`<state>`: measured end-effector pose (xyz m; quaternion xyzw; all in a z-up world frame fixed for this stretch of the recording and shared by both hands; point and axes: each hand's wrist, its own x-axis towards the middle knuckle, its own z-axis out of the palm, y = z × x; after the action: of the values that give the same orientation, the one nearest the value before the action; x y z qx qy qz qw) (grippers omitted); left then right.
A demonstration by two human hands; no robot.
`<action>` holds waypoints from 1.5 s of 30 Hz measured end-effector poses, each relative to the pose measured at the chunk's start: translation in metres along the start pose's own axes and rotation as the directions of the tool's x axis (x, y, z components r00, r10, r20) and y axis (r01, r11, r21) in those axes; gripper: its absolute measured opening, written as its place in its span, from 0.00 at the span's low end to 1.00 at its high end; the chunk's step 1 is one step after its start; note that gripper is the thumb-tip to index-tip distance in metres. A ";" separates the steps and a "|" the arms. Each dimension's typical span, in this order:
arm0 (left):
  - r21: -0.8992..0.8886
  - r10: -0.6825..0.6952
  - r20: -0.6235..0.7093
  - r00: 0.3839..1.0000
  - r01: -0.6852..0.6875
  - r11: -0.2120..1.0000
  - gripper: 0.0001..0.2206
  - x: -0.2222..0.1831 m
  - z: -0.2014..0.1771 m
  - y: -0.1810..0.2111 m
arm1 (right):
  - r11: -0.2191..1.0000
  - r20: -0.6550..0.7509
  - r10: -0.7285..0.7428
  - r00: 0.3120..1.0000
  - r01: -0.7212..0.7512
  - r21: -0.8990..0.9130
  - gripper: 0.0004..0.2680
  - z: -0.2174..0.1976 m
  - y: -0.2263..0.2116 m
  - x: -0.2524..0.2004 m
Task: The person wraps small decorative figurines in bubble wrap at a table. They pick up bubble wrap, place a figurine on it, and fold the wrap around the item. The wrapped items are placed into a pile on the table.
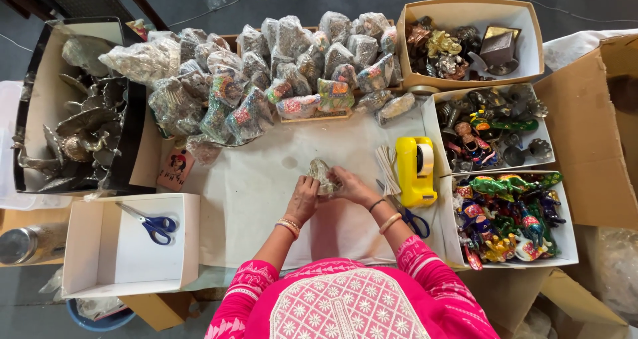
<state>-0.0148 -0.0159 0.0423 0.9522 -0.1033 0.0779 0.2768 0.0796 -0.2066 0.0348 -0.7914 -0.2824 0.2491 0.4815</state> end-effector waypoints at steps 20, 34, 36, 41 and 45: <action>0.056 -0.001 0.011 1.000 0.001 0.998 0.20 0.005 0.003 0.011 | 0.993 0.239 -0.032 0.970 0.058 -0.104 0.22 -0.011 -0.007 0.019; -0.014 -0.030 0.022 0.999 0.030 0.999 0.16 0.009 -0.001 0.015 | 0.998 0.109 -0.041 0.993 0.035 0.050 0.24 0.002 0.040 0.007; -0.005 -0.033 0.067 0.997 0.033 0.999 0.16 0.011 -0.002 0.015 | 0.948 0.104 0.083 0.991 -0.111 0.297 0.22 0.009 0.041 0.000; -0.014 0.007 0.087 0.996 -0.006 1.000 0.16 0.016 -0.010 0.013 | 0.993 -0.162 -0.058 0.985 0.073 0.091 0.19 0.002 0.025 -0.033; 0.042 0.067 0.093 0.993 -0.071 0.997 0.14 0.021 -0.012 -0.002 | 0.996 -0.352 -0.062 0.934 0.038 -0.075 0.12 -0.025 0.018 -0.073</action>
<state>0.0050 -0.0109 0.0550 0.9567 -0.1470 0.0460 0.2472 0.0476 -0.2792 0.0382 -0.8316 -0.2192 0.0807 0.5039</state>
